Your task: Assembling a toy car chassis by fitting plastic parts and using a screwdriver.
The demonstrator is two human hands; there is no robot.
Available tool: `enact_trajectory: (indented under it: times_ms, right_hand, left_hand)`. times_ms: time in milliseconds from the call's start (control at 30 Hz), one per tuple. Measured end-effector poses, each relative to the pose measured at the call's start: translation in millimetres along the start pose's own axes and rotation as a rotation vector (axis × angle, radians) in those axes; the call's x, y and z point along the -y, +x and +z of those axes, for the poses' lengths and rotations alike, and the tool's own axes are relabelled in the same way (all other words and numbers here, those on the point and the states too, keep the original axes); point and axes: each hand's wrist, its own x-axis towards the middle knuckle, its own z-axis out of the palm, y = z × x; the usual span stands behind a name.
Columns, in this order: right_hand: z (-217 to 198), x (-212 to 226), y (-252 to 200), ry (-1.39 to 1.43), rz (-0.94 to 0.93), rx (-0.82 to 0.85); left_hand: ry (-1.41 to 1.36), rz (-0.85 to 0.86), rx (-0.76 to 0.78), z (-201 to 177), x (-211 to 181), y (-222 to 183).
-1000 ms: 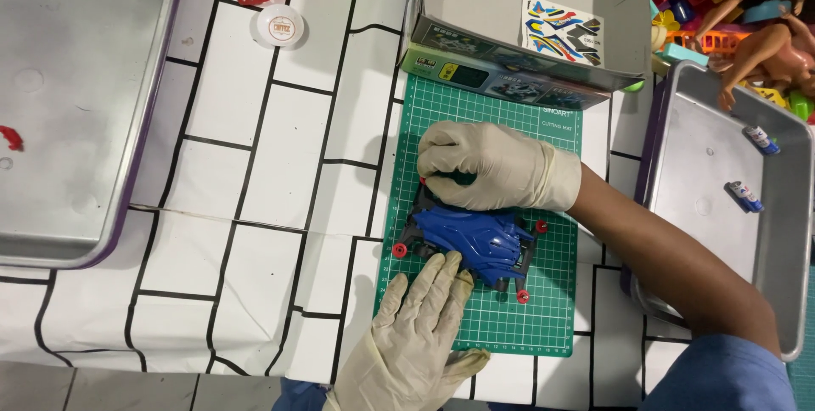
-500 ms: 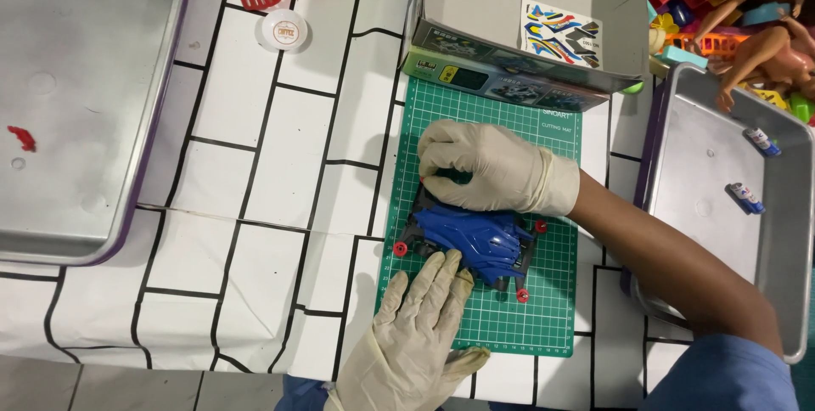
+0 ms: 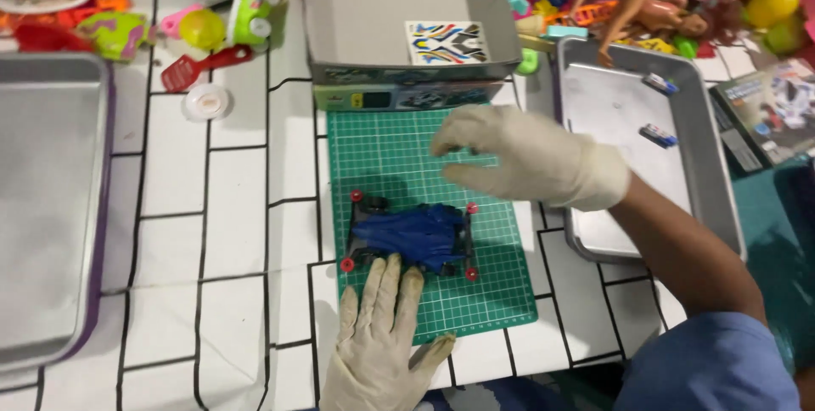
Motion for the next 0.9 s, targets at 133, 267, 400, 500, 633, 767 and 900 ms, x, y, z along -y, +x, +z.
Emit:
enact_trajectory:
  times_ms: [133, 267, 400, 500, 633, 767, 900]
  right_hand:
    - [-58, -78, -110, -0.243, 0.416, 0.009]
    - [-59, -219, -204, -0.401, 1.047, -0.013]
    - [-33, -262, -215, -0.354, 1.263, -0.294]
    - [-27, -294, -236, -0.382, 1.144, -0.427]
    - [-33, -324, -269, -0.611, 0.993, -0.635]
    - [-20, -338, -269, -0.539, 1.12, -0.496]
    - [-17, -349, -254, -0.523, 1.28, -0.296]
  left_hand:
    - [-0.077, 0.042, 0.041, 6, 5, -1]
    - [-0.111, 0.027, -0.075, 9, 4, -3]
    - [-0.096, 0.037, -0.234, 4, 7, -2]
    - [-0.113, -0.003, -0.125, 13, 7, -3]
    - [-0.148, -0.022, -0.113, 12, 8, -6]
    - [-0.101, 0.0, -0.147, 11, 7, -4]
    - [-0.132, 0.031, -0.25, 8, 9, -2]
